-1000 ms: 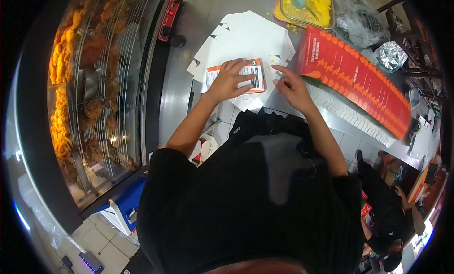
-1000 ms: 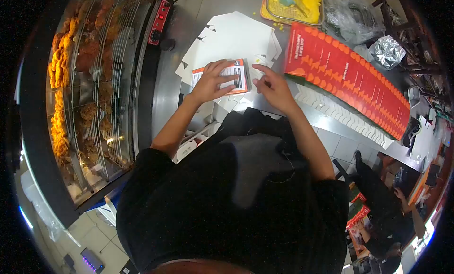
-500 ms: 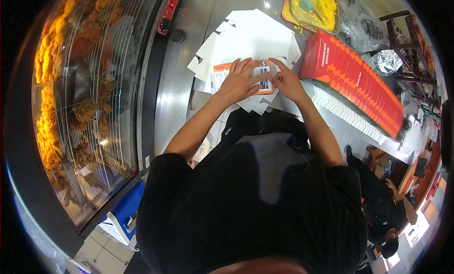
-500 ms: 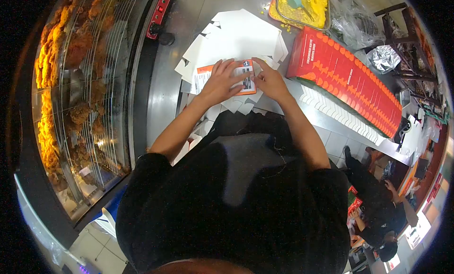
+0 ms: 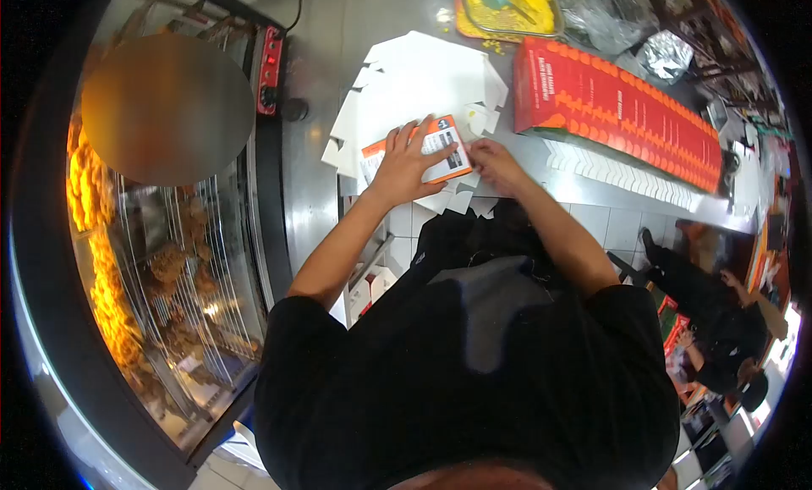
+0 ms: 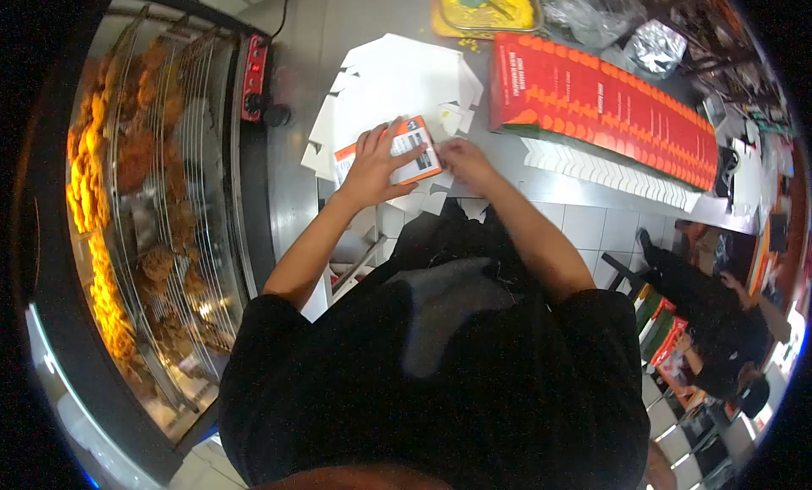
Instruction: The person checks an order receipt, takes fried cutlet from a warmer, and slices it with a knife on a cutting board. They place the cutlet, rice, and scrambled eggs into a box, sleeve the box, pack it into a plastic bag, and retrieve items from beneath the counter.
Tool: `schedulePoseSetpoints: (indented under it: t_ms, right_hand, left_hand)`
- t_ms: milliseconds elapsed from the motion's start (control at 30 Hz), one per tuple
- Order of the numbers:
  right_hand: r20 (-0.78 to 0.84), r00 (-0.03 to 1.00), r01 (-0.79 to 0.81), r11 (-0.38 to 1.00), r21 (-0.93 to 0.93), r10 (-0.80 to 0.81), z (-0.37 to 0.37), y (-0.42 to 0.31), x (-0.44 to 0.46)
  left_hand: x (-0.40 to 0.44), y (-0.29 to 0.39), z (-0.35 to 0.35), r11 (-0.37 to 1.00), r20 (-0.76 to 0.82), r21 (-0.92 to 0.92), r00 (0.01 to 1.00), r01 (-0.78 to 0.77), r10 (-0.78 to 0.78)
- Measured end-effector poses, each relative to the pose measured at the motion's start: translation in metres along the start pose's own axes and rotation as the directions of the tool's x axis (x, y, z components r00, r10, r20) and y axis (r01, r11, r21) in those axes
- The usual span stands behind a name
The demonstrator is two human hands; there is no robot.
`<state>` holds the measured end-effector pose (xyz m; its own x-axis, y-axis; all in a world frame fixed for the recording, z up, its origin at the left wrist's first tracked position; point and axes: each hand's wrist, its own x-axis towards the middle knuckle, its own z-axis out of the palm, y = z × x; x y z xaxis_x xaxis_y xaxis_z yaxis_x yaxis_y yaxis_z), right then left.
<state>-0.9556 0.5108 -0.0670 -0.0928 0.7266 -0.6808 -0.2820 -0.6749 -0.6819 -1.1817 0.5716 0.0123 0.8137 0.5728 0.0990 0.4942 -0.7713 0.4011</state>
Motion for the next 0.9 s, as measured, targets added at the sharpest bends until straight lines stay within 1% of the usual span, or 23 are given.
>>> schedulePoseSetpoints:
  t_ms: [33, 67, 100, 133, 167, 233, 267, 300, 333, 367, 400, 433, 467, 533, 567, 600, 633, 700, 767, 800, 833, 867, 900]
  right_hand:
    - [-0.114, 0.993, -0.011, 1.000, -0.011, 0.010, 0.009, 0.008, -0.002]
    - [-0.268, 0.961, 0.060, 0.996, -0.060, -0.074, 0.017, 0.024, 0.006]
    - [-0.414, 0.882, 0.122, 0.957, -0.262, -0.226, 0.022, 0.035, 0.012]
    - [-0.489, 0.778, 0.230, 0.903, -0.363, -0.394, 0.032, 0.030, 0.000]
    - [-0.449, 0.722, 0.290, 0.820, -0.494, -0.526, 0.033, 0.019, -0.014]
    - [-0.279, 0.768, 0.393, 0.768, -0.505, -0.576, 0.023, -0.004, -0.049]
    - [-0.223, 0.741, 0.421, 0.696, -0.581, -0.634, 0.011, -0.002, -0.060]
    - [-0.164, 0.711, 0.439, 0.615, -0.655, -0.683, -0.004, 0.000, -0.071]
    - [-0.113, 0.682, 0.438, 0.527, -0.728, -0.723, -0.023, 0.003, -0.084]
    - [-0.122, 0.659, 0.440, 0.512, -0.738, -0.742, -0.045, 0.011, -0.101]
    - [-0.137, 0.636, 0.436, 0.500, -0.748, -0.760, -0.068, 0.022, -0.119]
    - [-0.153, 0.612, 0.429, 0.488, -0.760, -0.776, -0.093, 0.035, -0.137]
    - [-0.231, 0.595, 0.387, 0.527, -0.757, -0.770, -0.119, 0.052, -0.155]
    - [-0.361, 0.562, 0.323, 0.599, -0.733, -0.744, -0.174, 0.092, -0.189]
    - [-0.456, 0.524, 0.287, 0.653, -0.701, -0.719, -0.199, 0.116, -0.207]
    - [-0.542, 0.483, 0.256, 0.703, -0.663, -0.687, -0.225, 0.141, -0.230]
    - [-0.623, 0.443, 0.230, 0.753, -0.617, -0.645, -0.253, 0.165, -0.251]
    - [-0.780, 0.319, 0.177, 0.843, -0.508, -0.538, -0.304, 0.216, -0.293]
    - [-0.906, 0.184, 0.135, 0.923, -0.360, -0.381, -0.341, 0.269, -0.331]
    - [-0.926, 0.112, 0.146, 0.928, -0.342, -0.359, -0.358, 0.293, -0.350]
    - [-0.937, 0.034, 0.099, 0.934, -0.344, -0.348, -0.375, 0.316, -0.366]
    - [-0.953, -0.037, 0.087, 0.949, -0.301, -0.299, -0.386, 0.328, -0.386]
    - [-0.975, -0.091, 0.133, 0.968, -0.213, -0.202, -0.396, 0.337, -0.403]
  left_hand:
    - [0.000, 0.000, 0.001, 1.000, 0.002, 0.001, 1.000, 0.006, -0.006]
    - [0.000, 0.000, 0.001, 1.000, 0.003, 0.002, 1.000, 0.003, -0.003]
    - [0.003, 0.001, 0.002, 1.000, 0.003, 0.004, 1.000, -0.008, 0.008]
    - [0.005, 0.001, 0.002, 1.000, 0.002, 0.003, 1.000, -0.010, 0.010]
    - [0.006, 0.003, 0.002, 1.000, 0.004, 0.002, 1.000, -0.013, 0.013]
    - [0.009, 0.005, 0.002, 1.000, 0.032, 0.021, 0.999, -0.020, 0.020]
    - [0.010, 0.005, 0.002, 1.000, 0.055, 0.003, 0.998, -0.007, 0.006]
    - [0.013, 0.009, 0.000, 1.000, 0.033, -0.004, 0.999, 0.017, -0.017]
    - [0.016, 0.005, 0.003, 0.998, -0.004, -0.064, 1.000, -0.008, 0.007]
    - [0.016, 0.008, 0.004, 0.995, -0.036, -0.096, 0.999, 0.009, -0.013]
    - [0.017, 0.007, 0.004, 0.996, -0.004, -0.086, 1.000, 0.011, -0.012]
    - [0.018, 0.017, 0.000, 0.992, 0.036, -0.084, 0.995, 0.092, -0.089]
    - [0.016, 0.023, -0.001, 0.995, 0.061, -0.028, 0.994, 0.094, -0.092]
    - [0.019, 0.055, -0.010, 0.987, 0.125, 0.028, 0.979, 0.158, -0.160]
    - [0.023, 0.083, -0.016, 0.978, 0.164, 0.092, 0.966, 0.190, -0.203]
    - [0.025, 0.096, -0.012, 0.981, 0.197, 0.010, 0.961, 0.195, -0.193]
    - [0.032, 0.124, -0.009, 0.965, 0.246, -0.016, 0.937, 0.261, -0.249]
    - [0.051, 0.183, 0.010, 0.981, 0.329, 0.024, 0.925, 0.195, -0.192]
    - [0.074, 0.240, 0.040, 0.992, 0.427, -0.072, 0.902, 0.103, -0.063]
    - [0.086, 0.261, 0.061, 0.984, 0.437, -0.153, 0.899, 0.090, -0.014]
    - [0.103, 0.297, 0.077, 0.974, 0.430, -0.223, 0.901, 0.043, 0.059]
    - [0.120, 0.330, 0.093, 0.962, 0.433, -0.272, 0.895, 0.016, 0.107]
    - [0.136, 0.361, 0.110, 0.946, 0.429, -0.324, 0.891, 0.001, 0.146]
